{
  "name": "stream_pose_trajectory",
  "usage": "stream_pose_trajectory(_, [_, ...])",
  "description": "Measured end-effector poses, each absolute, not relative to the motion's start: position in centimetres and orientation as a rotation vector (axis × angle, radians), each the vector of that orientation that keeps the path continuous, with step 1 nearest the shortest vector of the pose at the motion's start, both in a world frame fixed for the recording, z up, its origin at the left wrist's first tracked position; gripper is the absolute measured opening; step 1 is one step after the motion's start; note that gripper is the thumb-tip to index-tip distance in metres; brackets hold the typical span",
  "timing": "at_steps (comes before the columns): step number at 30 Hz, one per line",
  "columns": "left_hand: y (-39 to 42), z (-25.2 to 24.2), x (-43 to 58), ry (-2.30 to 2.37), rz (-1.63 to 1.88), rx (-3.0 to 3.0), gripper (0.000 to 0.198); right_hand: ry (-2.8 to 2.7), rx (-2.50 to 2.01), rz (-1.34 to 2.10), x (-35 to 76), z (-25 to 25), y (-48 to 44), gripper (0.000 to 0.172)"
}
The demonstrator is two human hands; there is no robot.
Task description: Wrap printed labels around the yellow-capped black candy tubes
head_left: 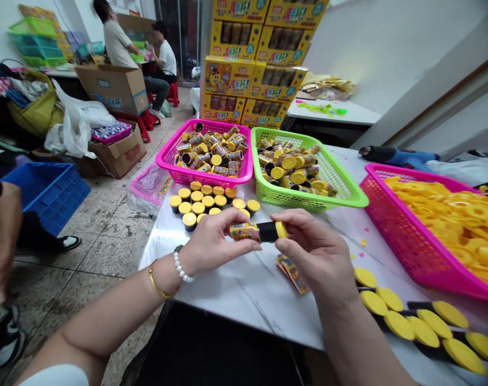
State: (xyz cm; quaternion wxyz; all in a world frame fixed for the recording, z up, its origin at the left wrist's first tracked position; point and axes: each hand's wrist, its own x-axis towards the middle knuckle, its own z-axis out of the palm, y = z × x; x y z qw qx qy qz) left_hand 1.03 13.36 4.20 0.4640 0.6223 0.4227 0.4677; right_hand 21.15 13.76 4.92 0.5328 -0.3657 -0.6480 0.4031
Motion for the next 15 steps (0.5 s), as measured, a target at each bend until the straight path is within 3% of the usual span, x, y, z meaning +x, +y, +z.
stream_pose_trajectory(12, [13.33,4.01,0.89,0.953,1.159,1.596,0.023,-1.613,-0.861,0.852,20.89,4.82,13.39,0.024])
stream_pose_trajectory(15, [13.38,4.10,0.94,0.935,1.173,1.475,0.032,-1.567,-0.886,0.847,20.98,4.67,13.45,0.024])
